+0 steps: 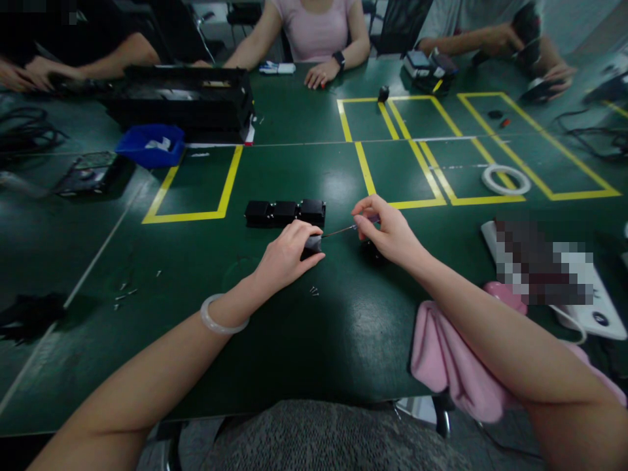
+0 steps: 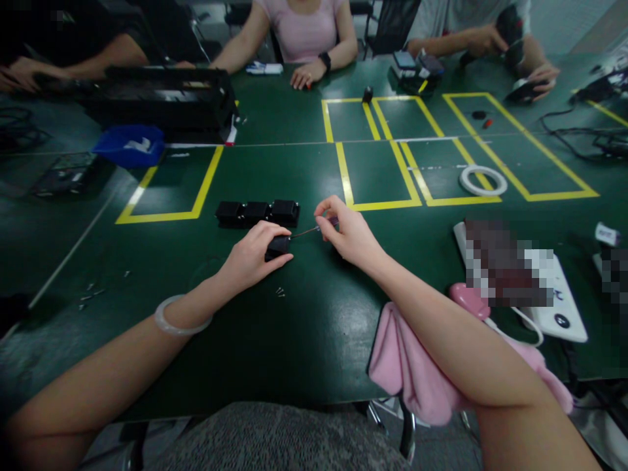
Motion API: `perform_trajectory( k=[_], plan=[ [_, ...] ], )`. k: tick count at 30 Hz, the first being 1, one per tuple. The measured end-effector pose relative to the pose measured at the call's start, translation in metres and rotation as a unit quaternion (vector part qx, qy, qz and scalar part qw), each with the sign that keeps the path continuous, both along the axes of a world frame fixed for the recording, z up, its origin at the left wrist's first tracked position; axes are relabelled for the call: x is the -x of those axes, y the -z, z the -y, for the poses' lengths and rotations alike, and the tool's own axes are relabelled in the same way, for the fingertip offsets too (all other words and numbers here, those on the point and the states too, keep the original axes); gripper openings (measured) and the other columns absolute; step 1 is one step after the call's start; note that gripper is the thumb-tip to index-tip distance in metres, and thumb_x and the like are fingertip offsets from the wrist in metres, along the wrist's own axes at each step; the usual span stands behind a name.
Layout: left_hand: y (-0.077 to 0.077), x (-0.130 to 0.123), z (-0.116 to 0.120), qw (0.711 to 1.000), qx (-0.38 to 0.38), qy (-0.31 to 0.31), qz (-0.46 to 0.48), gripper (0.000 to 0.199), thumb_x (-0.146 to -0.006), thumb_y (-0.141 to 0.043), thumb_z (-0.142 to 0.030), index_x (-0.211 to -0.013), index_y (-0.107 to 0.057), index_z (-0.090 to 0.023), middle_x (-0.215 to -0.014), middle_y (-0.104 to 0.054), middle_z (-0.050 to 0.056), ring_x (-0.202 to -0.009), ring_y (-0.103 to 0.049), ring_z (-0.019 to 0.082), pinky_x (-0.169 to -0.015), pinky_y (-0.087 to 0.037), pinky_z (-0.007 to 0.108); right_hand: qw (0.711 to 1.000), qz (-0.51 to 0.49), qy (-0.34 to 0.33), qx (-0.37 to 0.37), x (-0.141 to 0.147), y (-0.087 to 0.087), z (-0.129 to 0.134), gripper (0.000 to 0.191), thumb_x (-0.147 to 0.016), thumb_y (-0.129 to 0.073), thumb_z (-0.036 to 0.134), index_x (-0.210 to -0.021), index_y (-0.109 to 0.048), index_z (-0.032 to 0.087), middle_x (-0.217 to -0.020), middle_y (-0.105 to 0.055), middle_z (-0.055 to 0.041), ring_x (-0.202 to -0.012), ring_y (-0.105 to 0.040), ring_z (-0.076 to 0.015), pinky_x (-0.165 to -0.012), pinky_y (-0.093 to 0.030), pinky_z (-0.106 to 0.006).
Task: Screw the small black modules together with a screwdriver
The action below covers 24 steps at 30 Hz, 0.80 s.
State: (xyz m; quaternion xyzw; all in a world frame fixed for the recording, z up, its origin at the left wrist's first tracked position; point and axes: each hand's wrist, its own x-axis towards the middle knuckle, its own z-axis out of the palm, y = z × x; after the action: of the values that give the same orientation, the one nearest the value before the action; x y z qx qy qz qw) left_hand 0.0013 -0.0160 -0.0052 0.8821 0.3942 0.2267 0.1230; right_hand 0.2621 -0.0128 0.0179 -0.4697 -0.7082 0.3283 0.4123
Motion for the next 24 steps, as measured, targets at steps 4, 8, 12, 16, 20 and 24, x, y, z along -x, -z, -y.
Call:
perform_trajectory(
  k=[4,8,12,16,20,24],
  plan=[
    [-0.0003,0.0002,-0.0002,1.0,0.002,0.0,0.001,0.037,-0.096,-0.073,-0.026,-0.129,-0.058,-0.024,-0.128,-0.065,0.011,-0.123,-0.065,0.03,-0.101,-0.059,0.047,1.0,0.007,0.002,-0.006,0.0001,-0.0001,-0.0001,0.009,-0.097,-0.06,0.032,-0.1,-0.058,0.023,-0.069,-0.064,0.0035,-0.065,-0.062,-0.0166,-0.072,-0.046,-0.035],
    [-0.0015,0.0003,-0.0005,1.0,0.0,0.002,-0.007,0.037,-0.096,-0.073,-0.026,-0.13,-0.057,-0.022,-0.128,-0.065,0.012,-0.123,-0.065,0.031,-0.1,-0.06,0.048,1.0,0.015,0.011,0.008,0.001,-0.0021,-0.0003,0.022,-0.1,-0.061,0.039,-0.085,-0.057,0.023,-0.064,-0.062,0.0023,-0.062,-0.059,-0.0155,-0.068,-0.043,-0.033],
    [-0.0014,0.0003,-0.0006,1.0,0.003,0.002,-0.012,0.037,-0.096,-0.073,-0.027,-0.13,-0.056,-0.022,-0.129,-0.065,0.012,-0.124,-0.065,0.031,-0.102,-0.059,0.049,1.0,0.019,0.007,0.009,0.0006,-0.0024,-0.0003,0.017,-0.1,-0.06,0.036,-0.089,-0.059,0.023,-0.062,-0.062,0.0031,-0.061,-0.059,-0.0152,-0.068,-0.043,-0.033],
    [0.0,0.0005,-0.0006,1.0,-0.002,-0.001,-0.011,0.037,-0.097,-0.073,-0.027,-0.13,-0.056,-0.023,-0.128,-0.065,0.011,-0.124,-0.065,0.031,-0.103,-0.059,0.049,1.0,0.008,-0.004,-0.008,-0.0003,-0.0019,-0.0002,0.01,-0.097,-0.06,0.032,-0.101,-0.057,0.024,-0.07,-0.064,0.0036,-0.065,-0.062,-0.0159,-0.072,-0.046,-0.034],
    [0.0001,0.0007,-0.0009,1.0,-0.004,0.003,-0.01,0.038,-0.096,-0.073,-0.027,-0.13,-0.057,-0.022,-0.127,-0.065,0.012,-0.123,-0.065,0.031,-0.102,-0.059,0.049,1.0,0.008,0.005,-0.004,0.0005,-0.0028,0.0,0.012,-0.097,-0.061,0.035,-0.095,-0.058,0.023,-0.069,-0.065,0.0026,-0.065,-0.063,-0.0161,-0.07,-0.046,-0.033],
    [-0.0005,0.0005,-0.0011,1.0,-0.003,0.003,-0.01,0.038,-0.096,-0.074,-0.027,-0.13,-0.057,-0.021,-0.128,-0.065,0.012,-0.123,-0.065,0.032,-0.101,-0.059,0.049,1.0,0.017,0.01,0.024,0.0012,-0.0022,-0.0001,0.025,-0.101,-0.059,0.04,-0.084,-0.057,0.023,-0.059,-0.06,0.0032,-0.057,-0.057,-0.0147,-0.065,-0.043,-0.033]
  ],
)
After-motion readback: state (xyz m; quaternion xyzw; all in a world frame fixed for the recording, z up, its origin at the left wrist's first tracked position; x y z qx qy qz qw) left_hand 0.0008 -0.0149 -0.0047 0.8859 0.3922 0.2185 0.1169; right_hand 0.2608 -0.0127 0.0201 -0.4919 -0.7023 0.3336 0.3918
